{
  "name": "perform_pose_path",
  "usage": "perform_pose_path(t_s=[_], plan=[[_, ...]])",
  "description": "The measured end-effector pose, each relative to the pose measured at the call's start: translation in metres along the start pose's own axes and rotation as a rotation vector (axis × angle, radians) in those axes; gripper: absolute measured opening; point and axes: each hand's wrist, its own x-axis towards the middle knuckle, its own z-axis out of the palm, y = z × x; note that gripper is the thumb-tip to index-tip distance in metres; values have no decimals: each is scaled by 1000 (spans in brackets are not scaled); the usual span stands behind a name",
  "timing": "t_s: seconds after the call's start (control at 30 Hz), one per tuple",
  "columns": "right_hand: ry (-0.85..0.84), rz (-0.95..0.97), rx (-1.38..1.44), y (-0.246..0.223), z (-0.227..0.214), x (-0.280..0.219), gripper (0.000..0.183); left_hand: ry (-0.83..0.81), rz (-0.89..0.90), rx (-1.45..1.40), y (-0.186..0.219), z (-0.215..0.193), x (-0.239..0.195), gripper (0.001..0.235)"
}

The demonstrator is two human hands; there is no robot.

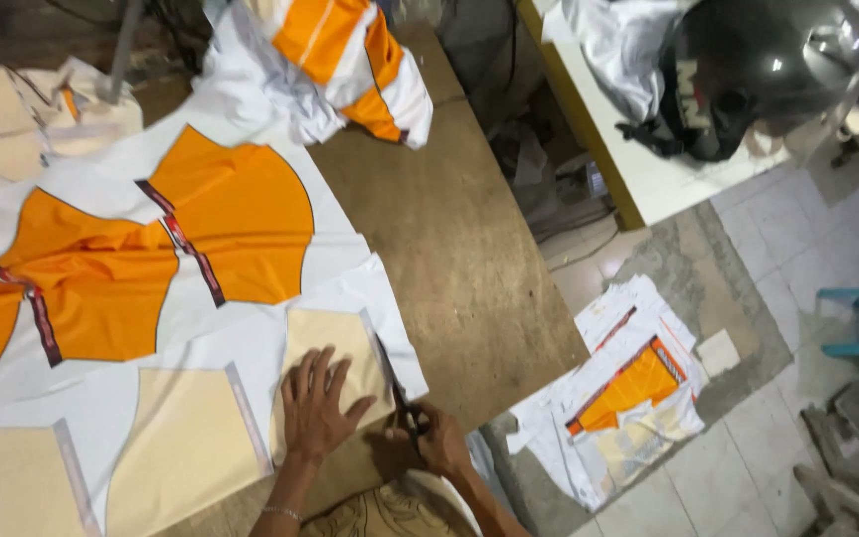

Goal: Cutting out garment patterns from printed fabric using scissors on a wooden table

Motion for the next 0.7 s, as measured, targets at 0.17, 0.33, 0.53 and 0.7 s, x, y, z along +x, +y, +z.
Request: perform_pose_path(t_s=[0.17,0.33,0.53,0.7], plan=[[-49,138,-215,-24,-1,9,52,104,51,-2,-1,-2,-1,80],[15,45,-226,-9,11,38,47,150,61,-26,-1,-9,1,77],[-26,122,-278,-42,-3,35,58,41,21,-3,1,-2,0,84],[-24,-9,-288,-16,8,66,75,130,59,-27,-2,-3,2,71]])
